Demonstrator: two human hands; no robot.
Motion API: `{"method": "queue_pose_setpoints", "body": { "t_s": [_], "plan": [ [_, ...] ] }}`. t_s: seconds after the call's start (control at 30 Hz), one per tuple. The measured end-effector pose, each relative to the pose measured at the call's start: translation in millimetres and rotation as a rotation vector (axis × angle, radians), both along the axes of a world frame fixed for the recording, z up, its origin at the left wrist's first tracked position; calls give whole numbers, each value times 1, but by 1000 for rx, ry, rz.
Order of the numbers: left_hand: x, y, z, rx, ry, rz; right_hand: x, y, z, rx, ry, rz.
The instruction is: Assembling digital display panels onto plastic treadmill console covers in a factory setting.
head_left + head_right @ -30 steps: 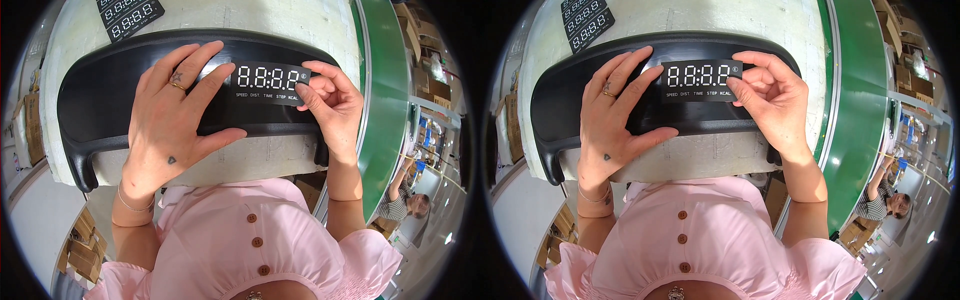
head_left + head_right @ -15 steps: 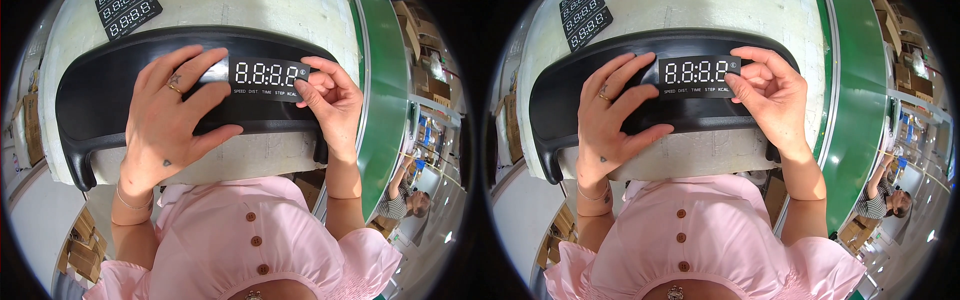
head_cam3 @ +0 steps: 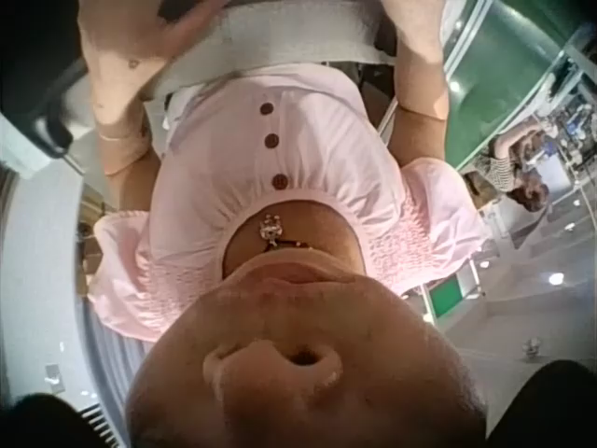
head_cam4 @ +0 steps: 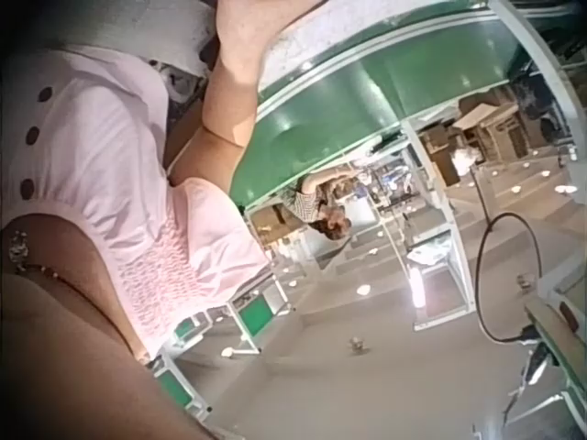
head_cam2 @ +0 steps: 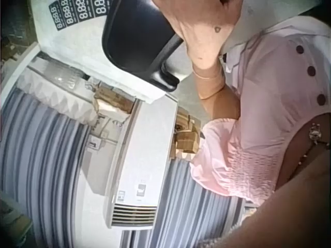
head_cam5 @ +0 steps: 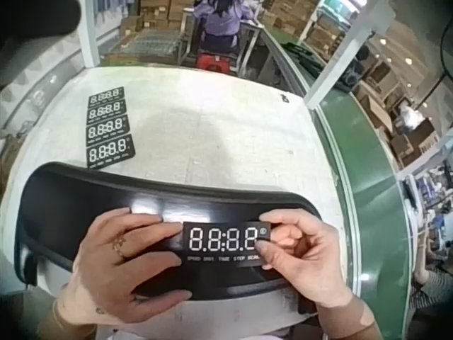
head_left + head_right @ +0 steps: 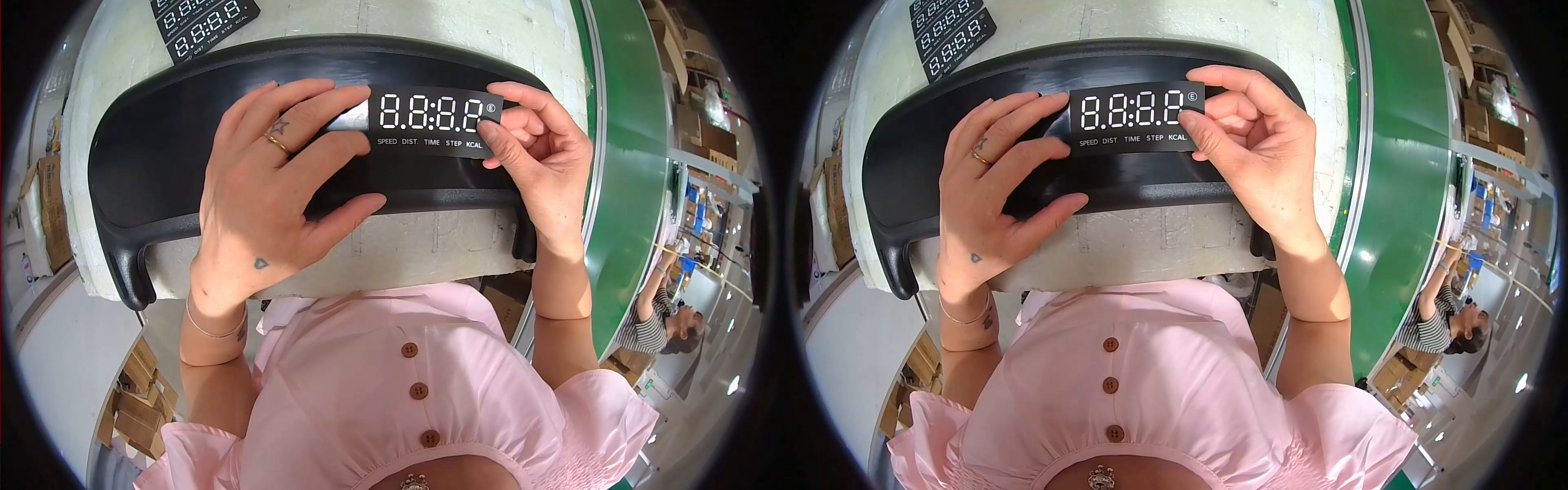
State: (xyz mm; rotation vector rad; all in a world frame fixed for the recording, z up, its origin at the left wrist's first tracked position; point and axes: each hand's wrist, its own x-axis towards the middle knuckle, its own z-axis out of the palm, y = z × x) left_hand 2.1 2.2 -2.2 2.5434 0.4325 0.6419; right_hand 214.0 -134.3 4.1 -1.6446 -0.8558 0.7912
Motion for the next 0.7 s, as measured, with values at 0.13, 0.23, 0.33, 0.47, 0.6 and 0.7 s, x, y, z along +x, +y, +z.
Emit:
{"method": "queue_pose_setpoints", "body": {
  "t_s": [0.13,0.23,0.33,0.47,0.6,0.7],
  "plan": [
    [-2,2,-3,29,-20,-14,-2,1,0,-4,-7,-1],
    [-3,2,-1,41,-14,-45,-2,1,1,-8,-5,-5],
    [-3,1,0,42,-1,-71,-1,1,0,-7,0,-14],
    [-3,1,-1,7,10,-45,-1,1,-1,-10,-14,-11],
    [-2,1,-2,1,6,-20,-1,2,0,-8,-12,-8],
    [-1,0,-2,5,11,-12,0,1,0,-8,-17,-4]
  ]
}}
